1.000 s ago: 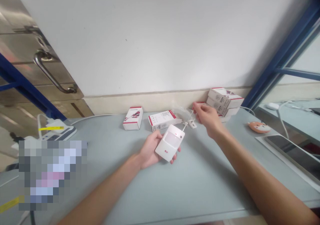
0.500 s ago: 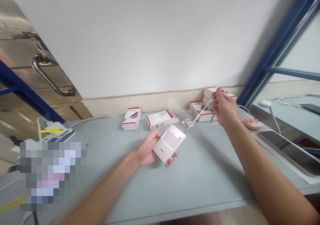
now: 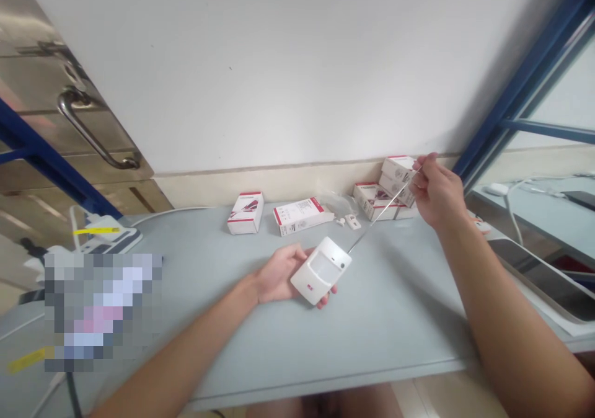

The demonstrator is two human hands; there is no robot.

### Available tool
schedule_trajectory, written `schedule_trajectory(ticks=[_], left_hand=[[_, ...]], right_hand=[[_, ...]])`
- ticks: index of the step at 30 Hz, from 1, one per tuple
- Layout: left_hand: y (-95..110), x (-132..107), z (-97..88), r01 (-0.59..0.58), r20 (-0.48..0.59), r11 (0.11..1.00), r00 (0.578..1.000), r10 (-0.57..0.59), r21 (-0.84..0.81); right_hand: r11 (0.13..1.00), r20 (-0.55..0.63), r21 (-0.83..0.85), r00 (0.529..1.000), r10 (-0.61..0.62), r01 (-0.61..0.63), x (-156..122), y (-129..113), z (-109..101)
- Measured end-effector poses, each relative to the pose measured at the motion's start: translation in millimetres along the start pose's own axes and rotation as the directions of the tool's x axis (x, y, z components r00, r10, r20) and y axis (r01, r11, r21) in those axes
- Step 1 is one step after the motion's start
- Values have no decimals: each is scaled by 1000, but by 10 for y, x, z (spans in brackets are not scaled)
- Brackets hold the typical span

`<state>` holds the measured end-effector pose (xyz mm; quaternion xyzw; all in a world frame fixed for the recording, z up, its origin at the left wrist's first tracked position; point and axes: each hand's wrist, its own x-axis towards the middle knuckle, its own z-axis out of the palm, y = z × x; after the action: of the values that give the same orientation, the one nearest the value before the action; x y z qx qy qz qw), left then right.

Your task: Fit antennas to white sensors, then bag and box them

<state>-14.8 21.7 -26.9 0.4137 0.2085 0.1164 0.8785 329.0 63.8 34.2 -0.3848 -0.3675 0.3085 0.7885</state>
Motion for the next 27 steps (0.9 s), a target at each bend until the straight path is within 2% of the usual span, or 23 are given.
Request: schedule_trajectory(ticks=[4,8,19,27], left_hand=[[-33,21,-59,-11,19,999,1000,12,-41],[-24,25,-64,0,31,999,1000,2,-50],[19,15,-52,25,60,997,998,-21,-70],[17,10,-39,16,41,996,999,-12,-84]], right_hand=[[993,53,63,994,99,-102,12,-52,-34],[981,62,125,988,143,-149,6,-45,-25],[988,12,92,992,123,-124,-17,46,-8],[992,60,10,990,125,-125,12,187,-29]])
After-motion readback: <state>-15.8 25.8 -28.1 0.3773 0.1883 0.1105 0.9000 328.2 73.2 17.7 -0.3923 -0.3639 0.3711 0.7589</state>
